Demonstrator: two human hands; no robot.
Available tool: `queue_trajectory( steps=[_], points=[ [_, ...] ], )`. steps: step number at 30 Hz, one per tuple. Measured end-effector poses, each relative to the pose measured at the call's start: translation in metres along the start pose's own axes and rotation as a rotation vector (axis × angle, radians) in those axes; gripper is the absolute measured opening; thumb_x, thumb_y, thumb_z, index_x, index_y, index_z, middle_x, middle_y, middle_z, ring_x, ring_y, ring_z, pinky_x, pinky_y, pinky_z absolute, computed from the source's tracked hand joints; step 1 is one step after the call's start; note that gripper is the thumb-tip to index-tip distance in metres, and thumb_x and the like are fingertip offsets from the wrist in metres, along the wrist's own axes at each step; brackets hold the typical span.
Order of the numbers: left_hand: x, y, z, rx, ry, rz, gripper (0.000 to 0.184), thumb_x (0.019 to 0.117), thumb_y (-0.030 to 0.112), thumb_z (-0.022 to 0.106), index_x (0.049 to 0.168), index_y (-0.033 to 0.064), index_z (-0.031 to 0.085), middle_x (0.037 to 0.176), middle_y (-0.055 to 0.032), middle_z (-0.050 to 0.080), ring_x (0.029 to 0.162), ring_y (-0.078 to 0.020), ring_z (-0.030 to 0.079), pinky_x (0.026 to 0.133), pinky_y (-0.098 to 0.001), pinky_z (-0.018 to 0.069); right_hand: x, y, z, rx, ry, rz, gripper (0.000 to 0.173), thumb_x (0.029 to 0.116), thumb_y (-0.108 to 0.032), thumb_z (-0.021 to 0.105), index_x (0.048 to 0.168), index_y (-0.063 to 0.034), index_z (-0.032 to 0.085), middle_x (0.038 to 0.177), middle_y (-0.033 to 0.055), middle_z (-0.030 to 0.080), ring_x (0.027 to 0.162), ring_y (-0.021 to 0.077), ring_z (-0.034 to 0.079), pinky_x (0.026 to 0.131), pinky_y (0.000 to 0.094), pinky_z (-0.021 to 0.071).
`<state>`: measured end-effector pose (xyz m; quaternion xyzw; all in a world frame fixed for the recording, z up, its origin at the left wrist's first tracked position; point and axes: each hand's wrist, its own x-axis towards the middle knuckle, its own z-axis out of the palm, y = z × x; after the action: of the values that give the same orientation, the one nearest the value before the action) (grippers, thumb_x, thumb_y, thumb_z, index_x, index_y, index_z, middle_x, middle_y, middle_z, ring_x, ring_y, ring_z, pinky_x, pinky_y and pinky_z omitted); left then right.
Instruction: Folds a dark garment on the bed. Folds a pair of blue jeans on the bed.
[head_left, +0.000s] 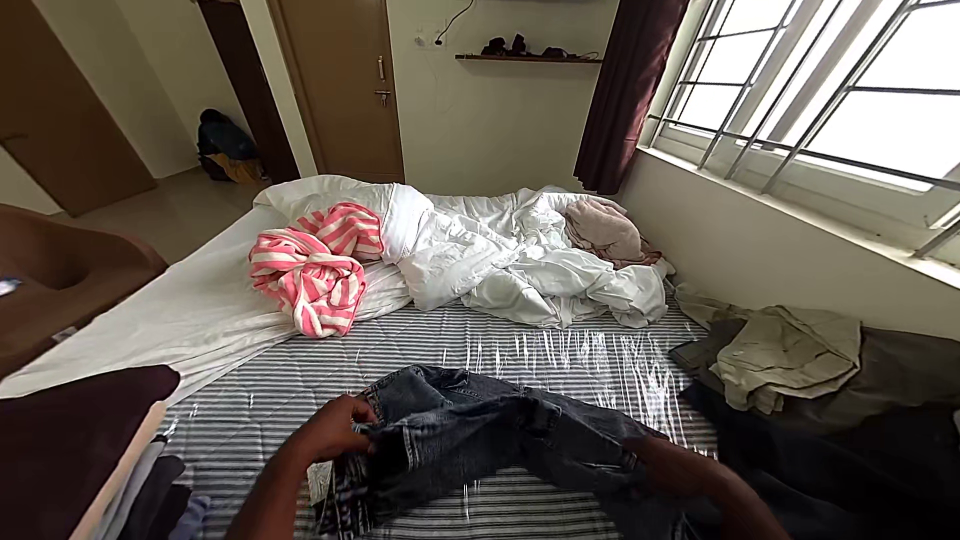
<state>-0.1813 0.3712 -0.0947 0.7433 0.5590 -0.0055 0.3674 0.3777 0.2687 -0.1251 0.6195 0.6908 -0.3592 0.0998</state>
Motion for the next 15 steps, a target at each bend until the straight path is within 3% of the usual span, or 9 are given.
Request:
queue_trajectory(
  steps=[2,3,4,6,8,9,10,12,15],
  points=[
    [-0.007,-0.002,-0.009,-0.092,-0.052,0.07,0.041,0.0766,0.021,0.09,0.109,0.0009,0.074,0.105,-0.0151,0.073,0.101,-0.0263,0.069,0.096,-0.0494,0.0531,-0.005,0.003,-0.011,0.104,-0.053,-0.136,0.055,0.0845,-0.026,0.086,0.126,0.0014,0.064,0.11,0.0227,0.07,0.105,0.0358,0.067,0.095,0.0585,0.051],
    [-0.011,-0.001,-0.014,-0.146,0.05,0.083,0.039,0.0772,0.019,0.089,0.109,0.0008,0.074,0.105,-0.0147,0.073,0.1,-0.0257,0.069,0.094,-0.0492,0.054,-0.008,0.006,-0.016,0.216,0.019,-0.177,0.051,0.0837,-0.022,0.086,0.125,-0.0002,0.065,0.108,0.0179,0.071,0.102,0.0292,0.068,0.094,0.0533,0.0535],
    [-0.015,0.003,-0.018,-0.2,0.266,0.078,0.035,0.0805,0.014,0.086,0.111,0.0006,0.075,0.109,-0.0156,0.073,0.104,-0.0277,0.069,0.097,-0.0517,0.0528,-0.011,0.01,-0.02,0.341,0.212,-0.195,0.048,0.0828,-0.016,0.084,0.125,-0.0021,0.066,0.108,0.0141,0.072,0.101,0.0243,0.07,0.093,0.0493,0.056],
    [-0.012,0.017,-0.017,-0.233,0.959,0.091,0.034,0.0868,0.011,0.081,0.117,-0.0013,0.071,0.117,-0.021,0.071,0.115,-0.0363,0.066,0.103,-0.0594,0.0497,-0.01,0.009,-0.024,0.441,0.959,-0.145,0.04,0.085,-0.007,0.077,0.124,-0.005,0.071,0.109,0.0134,0.075,0.1,0.0245,0.071,0.09,0.0503,0.0584],
    [-0.001,0.018,-0.025,-0.152,1.44,0.144,0.065,0.0881,0.021,0.079,0.139,-0.0086,0.052,0.143,-0.0333,0.051,0.136,-0.0474,0.048,0.115,-0.061,0.0364,-0.008,0.003,-0.037,0.313,1.562,0.001,0.039,0.0965,-0.007,0.067,0.135,-0.0011,0.064,0.134,0.0239,0.065,0.125,0.0399,0.062,0.105,0.0597,0.0481],
    [0.002,0.013,-0.03,-0.15,1.537,0.144,0.083,0.0861,0.028,0.079,0.149,-0.0099,0.039,0.153,-0.0363,0.037,0.144,-0.0503,0.037,0.12,-0.0601,0.0296,-0.009,0.003,-0.042,0.269,1.688,0.055,0.041,0.0995,-0.008,0.061,0.139,-0.0001,0.06,0.142,0.0256,0.059,0.133,0.0425,0.056,0.111,0.0597,0.0432],
    [0.004,0.006,-0.031,-0.182,1.574,0.125,0.094,0.0848,0.033,0.078,0.154,-0.0088,0.031,0.157,-0.0365,0.03,0.145,-0.0502,0.034,0.12,-0.0584,0.029,-0.01,0.005,-0.044,0.235,1.706,0.086,0.042,0.1008,-0.01,0.059,0.141,0.0003,0.057,0.144,0.0259,0.057,0.136,0.0438,0.053,0.114,0.0606,0.0402],
    [0.007,-0.015,-0.024,-0.296,1.456,0.013,0.099,0.0861,0.04,0.08,0.155,-0.0092,0.028,0.157,-0.038,0.03,0.144,-0.0503,0.035,0.118,-0.0596,0.0315,-0.006,0.02,-0.033,0.178,1.461,0.129,0.043,0.1004,-0.02,0.065,0.139,-0.0012,0.061,0.139,0.0251,0.061,0.131,0.0461,0.056,0.109,0.0677,0.042],
    [0.004,-0.054,-0.01,-0.504,0.883,-0.282,0.102,0.0875,0.05,0.079,0.157,-0.005,0.029,0.157,-0.0344,0.035,0.146,-0.0474,0.036,0.118,-0.063,0.0312,0.009,0.051,-0.006,0.253,0.73,0.233,0.071,0.0909,-0.036,0.079,0.149,-0.0061,0.052,0.142,0.0275,0.058,0.131,0.0482,0.055,0.108,0.0691,0.0414]
  ],
)
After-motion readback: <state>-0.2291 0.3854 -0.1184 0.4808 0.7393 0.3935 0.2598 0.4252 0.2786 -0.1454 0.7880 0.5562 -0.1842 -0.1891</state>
